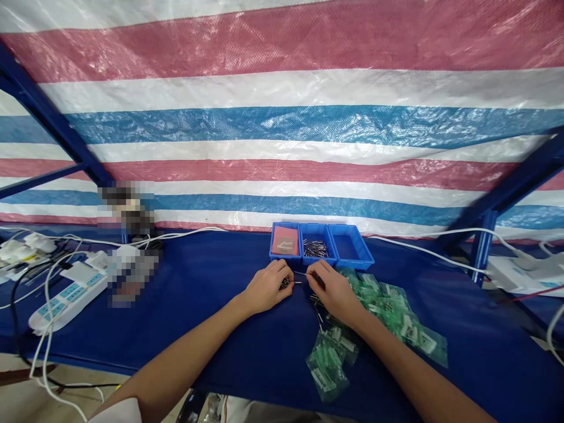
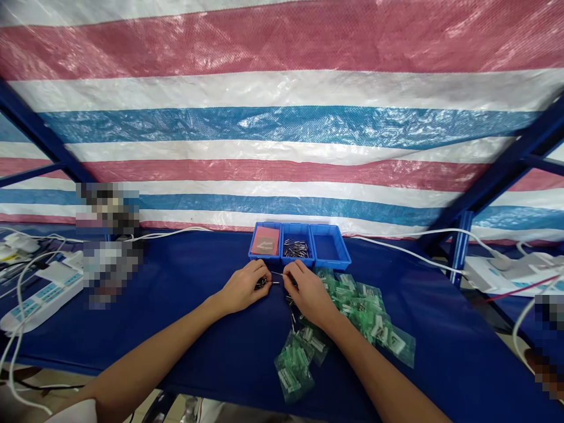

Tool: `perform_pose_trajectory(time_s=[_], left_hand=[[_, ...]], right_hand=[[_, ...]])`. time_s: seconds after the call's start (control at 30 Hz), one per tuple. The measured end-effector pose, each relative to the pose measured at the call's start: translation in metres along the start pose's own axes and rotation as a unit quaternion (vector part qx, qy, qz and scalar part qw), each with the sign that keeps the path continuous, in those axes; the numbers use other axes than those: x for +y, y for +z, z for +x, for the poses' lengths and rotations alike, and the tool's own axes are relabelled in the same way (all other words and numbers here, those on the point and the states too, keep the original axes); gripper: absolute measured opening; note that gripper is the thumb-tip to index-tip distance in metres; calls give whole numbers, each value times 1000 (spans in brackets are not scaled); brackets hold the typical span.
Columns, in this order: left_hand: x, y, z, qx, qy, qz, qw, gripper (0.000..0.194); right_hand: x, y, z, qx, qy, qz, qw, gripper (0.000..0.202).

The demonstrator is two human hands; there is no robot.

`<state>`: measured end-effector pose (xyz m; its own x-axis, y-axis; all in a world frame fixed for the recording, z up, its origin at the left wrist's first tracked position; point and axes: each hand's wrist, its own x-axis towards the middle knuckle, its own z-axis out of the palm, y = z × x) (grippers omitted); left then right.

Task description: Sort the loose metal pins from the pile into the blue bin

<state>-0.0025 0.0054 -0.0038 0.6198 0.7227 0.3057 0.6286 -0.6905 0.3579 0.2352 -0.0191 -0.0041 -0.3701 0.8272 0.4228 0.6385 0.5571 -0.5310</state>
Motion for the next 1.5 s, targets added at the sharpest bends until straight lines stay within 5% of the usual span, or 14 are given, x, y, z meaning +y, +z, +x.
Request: perform_pose_trajectory(time_s=[0.23, 0.7, 1.03, 1.5], left_hand=[[-1, 0, -2, -5, 15, 3, 1000, 10], [-1, -4, -1, -30, 38, 4, 999, 30], [1, -9, 1, -55, 87, -33, 994, 31], [3, -6, 0, -5, 78, 27, 997, 15]], right_hand=[[0, -6, 2, 74, 46, 29, 996, 15], [-1, -6, 3, 75, 74, 51, 993, 16], [-1, -7, 3, 89, 71, 37, 993, 15], [-1, -9, 2, 95, 78, 34, 992, 15]])
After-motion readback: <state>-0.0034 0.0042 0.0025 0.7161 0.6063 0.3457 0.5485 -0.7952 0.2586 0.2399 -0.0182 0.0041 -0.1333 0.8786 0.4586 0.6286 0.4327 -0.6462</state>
